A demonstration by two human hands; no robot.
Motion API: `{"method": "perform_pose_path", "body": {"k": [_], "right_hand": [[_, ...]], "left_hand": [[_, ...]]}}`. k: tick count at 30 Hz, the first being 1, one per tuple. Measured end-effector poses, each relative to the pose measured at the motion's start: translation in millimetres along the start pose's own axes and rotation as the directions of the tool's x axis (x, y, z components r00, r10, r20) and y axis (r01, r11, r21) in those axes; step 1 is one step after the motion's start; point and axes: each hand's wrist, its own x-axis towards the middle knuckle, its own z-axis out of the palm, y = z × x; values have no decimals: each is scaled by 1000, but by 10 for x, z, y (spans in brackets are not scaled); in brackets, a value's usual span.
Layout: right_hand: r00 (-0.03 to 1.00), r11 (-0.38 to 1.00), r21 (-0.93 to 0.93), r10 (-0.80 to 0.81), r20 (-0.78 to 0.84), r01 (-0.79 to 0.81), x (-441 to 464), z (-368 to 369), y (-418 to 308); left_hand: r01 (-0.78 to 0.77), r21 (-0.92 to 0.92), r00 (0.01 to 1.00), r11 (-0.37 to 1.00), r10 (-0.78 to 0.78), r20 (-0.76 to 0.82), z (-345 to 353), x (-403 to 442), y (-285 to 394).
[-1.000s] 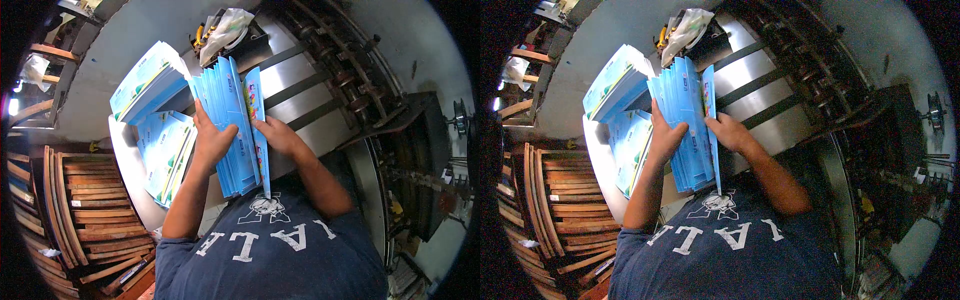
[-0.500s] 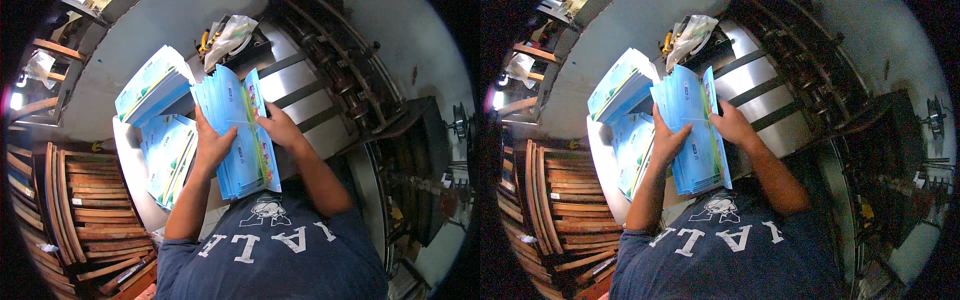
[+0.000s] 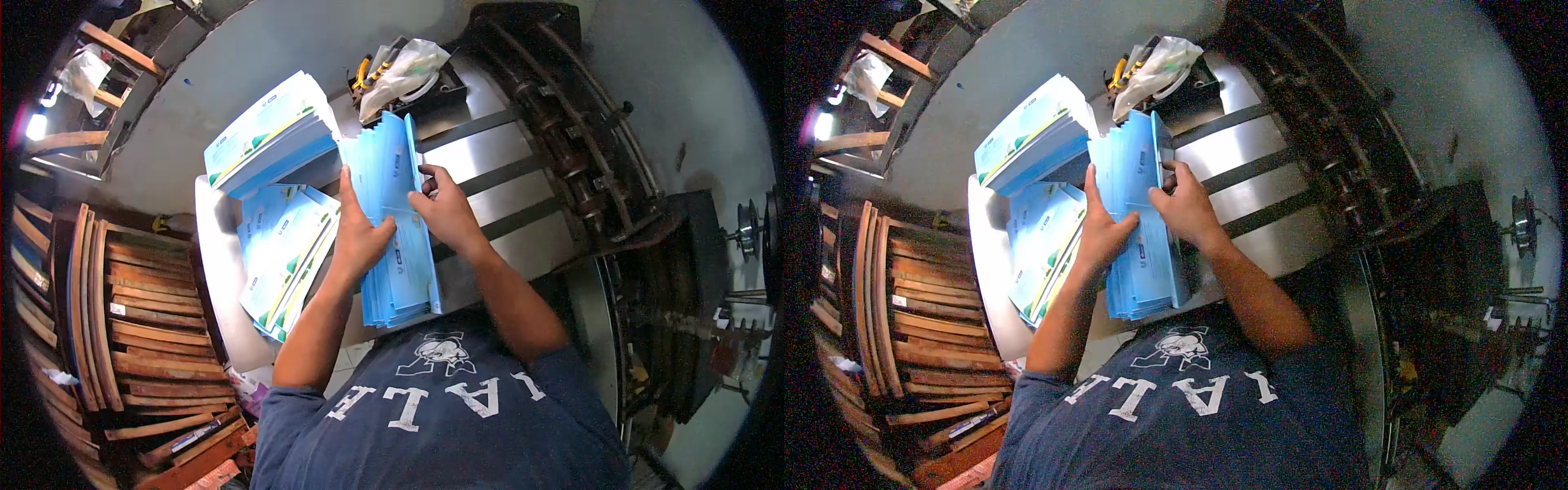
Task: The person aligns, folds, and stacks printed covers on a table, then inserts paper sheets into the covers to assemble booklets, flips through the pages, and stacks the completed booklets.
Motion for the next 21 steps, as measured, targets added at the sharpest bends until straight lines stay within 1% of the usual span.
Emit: {"method": "perform_pose_path", "body": {"k": [1,2,3,4,5,6,7,8,9,10,11,13,14,15,16,17,18,19,20,21], "right_hand": [[1000,1000,0,-5,4,5,-21,59,-8],[993,971,219,76,85,-93,-102,128,-22],[975,887,417,135,177,-199,-181,163,-43],[949,865,431,144,281,-259,-301,94,-77],[948,865,427,151,280,-264,-466,106,12],[956,826,531,33,291,-190,-656,147,143],[953,770,627,-92,289,-115,-764,146,235],[952,775,620,-86,294,-122,-808,93,291],[927,873,459,-20,373,-166,-876,33,350],[898,939,285,55,436,-195,-931,-17,393],[899,938,284,57,434,-197,-965,-59,409],[863,917,317,56,501,-244,-1012,-161,427],[849,934,260,76,522,-244,-995,-289,459],[842,960,128,148,520,-248,-917,-492,553],[834,969,-4,216,507,-249,-820,-723,654],[913,967,-60,253,320,-247,-757,-948,675],[957,961,-113,266,115,-254,-718,-1154,679],[985,981,-95,171,21,-168,-709,-1361,708],[994,993,-87,77,-75,-84,-704,-1503,706],[994,992,-90,84,-73,-90,-705,-1534,551]], "left_hand": [[-38,12,998,999,38,40,-59,-16,66],[-76,21,994,997,75,82,-117,-36,156],[-82,19,994,996,80,78,-210,-45,216],[-116,-14,971,993,116,211,-344,-60,253],[-133,-52,930,990,143,340,-466,-97,294],[-177,85,896,980,125,425,-573,-138,384],[-170,78,898,982,122,423,-590,-171,380],[-155,157,850,975,50,524,-590,-212,369],[-145,238,786,960,-35,617,-577,-270,351],[-243,281,821,929,42,570,-535,-295,339],[-243,279,819,929,42,572,-500,-310,390],[-239,482,866,843,-40,498,-410,-398,567],[-220,521,910,825,-19,414,-315,-480,578],[-212,519,914,828,-20,405,-305,-490,589],[-207,492,895,846,-40,445,-305,-490,602],[-195,465,873,863,-64,484,-305,-519,605],[-283,418,868,863,44,495,-304,-539,510],[-278,418,870,865,42,492,-329,-580,525],[-313,431,846,846,42,531,-351,-637,574],[-348,441,819,827,39,573,-356,-665,626]]}}
